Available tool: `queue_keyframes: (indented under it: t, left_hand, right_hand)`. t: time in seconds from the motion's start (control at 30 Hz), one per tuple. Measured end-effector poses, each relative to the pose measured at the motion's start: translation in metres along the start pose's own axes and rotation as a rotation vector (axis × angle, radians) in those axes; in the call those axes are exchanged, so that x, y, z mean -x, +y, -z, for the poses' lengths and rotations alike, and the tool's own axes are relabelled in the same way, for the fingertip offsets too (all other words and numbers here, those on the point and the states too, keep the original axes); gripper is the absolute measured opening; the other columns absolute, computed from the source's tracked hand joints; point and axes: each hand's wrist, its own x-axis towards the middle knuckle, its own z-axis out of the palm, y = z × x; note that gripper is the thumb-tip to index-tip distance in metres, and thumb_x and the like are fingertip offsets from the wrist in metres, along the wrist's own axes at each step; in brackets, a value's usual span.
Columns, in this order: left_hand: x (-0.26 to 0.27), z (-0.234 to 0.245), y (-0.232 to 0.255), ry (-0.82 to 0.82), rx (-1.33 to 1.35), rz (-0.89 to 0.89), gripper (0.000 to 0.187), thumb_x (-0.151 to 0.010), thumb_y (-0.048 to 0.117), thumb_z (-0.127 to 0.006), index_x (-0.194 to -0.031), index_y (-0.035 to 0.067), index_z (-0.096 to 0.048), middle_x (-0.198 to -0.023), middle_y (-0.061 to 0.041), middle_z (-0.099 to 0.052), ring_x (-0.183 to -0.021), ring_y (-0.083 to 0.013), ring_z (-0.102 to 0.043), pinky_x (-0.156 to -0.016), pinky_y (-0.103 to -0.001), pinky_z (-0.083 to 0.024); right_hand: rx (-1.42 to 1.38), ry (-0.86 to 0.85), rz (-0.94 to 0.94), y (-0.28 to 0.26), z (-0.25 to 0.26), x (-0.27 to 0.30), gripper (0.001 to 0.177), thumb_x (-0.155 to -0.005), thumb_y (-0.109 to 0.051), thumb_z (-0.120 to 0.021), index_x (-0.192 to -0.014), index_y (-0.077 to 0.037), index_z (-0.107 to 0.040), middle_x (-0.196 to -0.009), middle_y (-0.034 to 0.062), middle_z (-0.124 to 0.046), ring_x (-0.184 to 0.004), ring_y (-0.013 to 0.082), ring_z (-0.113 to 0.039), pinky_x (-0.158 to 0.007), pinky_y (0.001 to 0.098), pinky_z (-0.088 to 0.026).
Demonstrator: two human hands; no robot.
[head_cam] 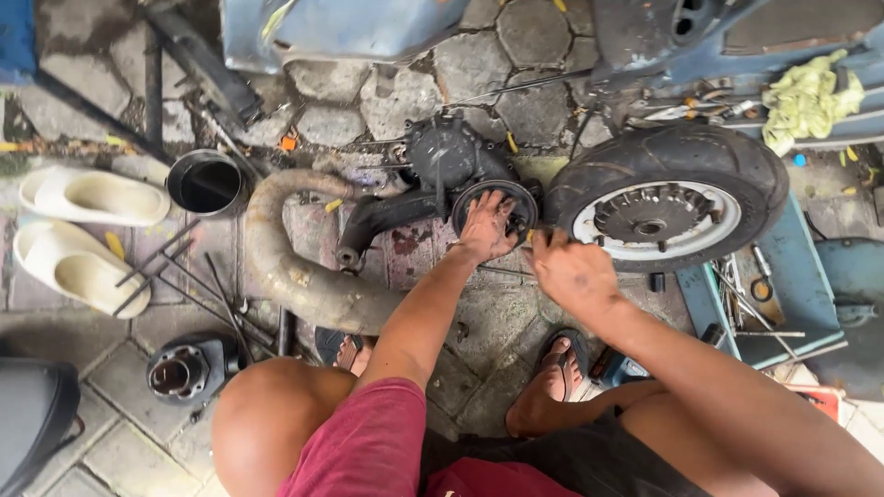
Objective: The person uses a screwdriver to loosen and remove screws from a motorcycle brake assembly. They then use a wrench to further adjust the components. The person removes a circular metal part from the assembly and places it aside.
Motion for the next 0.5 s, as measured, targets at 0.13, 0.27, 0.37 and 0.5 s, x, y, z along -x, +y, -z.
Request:
queue_keyframes:
  t: [0.13, 0.27, 0.37, 0.5]
  left_hand:
    - [0.013, -0.004, -0.019, -0.074, 0.074, 0.060, 0.078, -0.085, 0.045, -0.064, -0.155, 0.020, -0.042, -0.163, -0.013, -0.031, -0.153, -0.0460, -0.026, -0.125, -0.059, -0.022]
    - [0.029, 0.041, -0.010, 0.187, -0.057, -0.072, 0.058, -0.071, 0.049, -0.071, -0.120, 0.019, -0.062, -0.119, -0.006, -0.043, -0.115, -0.0346, -0.048, -0.091, -0.050, -0.044]
    - [0.033, 0.015, -0.021, 0.149, 0.095, 0.026, 0.070, -0.082, 0.054, -0.067, -0.140, 0.017, -0.057, -0.143, -0.017, -0.047, -0.144, -0.0455, -0.037, -0.119, -0.057, -0.026]
    - [0.032, 0.035, 0.001, 0.272, -0.069, -0.074, 0.044, -0.070, 0.047, -0.071, -0.106, 0.021, -0.067, -0.117, -0.002, -0.045, -0.109, -0.0282, -0.046, -0.081, -0.046, -0.042]
  right_hand:
    - [0.021, -0.159, 0.042, 0.000, 0.019, -0.005, 0.030, -0.093, -0.034, -0.058, -0.118, -0.018, -0.060, -0.096, 0.0066, -0.055, -0.068, 0.0298, -0.072, -0.053, 0.0470, -0.059]
    - [0.020, -0.259, 0.082, 0.005, 0.001, -0.002, 0.031, -0.096, -0.038, -0.057, -0.120, -0.018, -0.057, -0.101, 0.0100, -0.056, -0.074, 0.0316, -0.075, -0.058, 0.0477, -0.062]
    - [0.079, -0.134, -0.014, -0.005, 0.020, 0.002, 0.042, -0.091, -0.046, -0.064, -0.118, -0.015, -0.054, -0.091, 0.0033, -0.056, -0.061, 0.0263, -0.074, -0.055, 0.0447, -0.061]
    - [0.052, -0.211, 0.050, -0.008, 0.030, 0.003, 0.029, -0.096, -0.032, -0.060, -0.121, -0.016, -0.058, -0.098, 0.0088, -0.057, -0.073, 0.0296, -0.076, -0.055, 0.0446, -0.061]
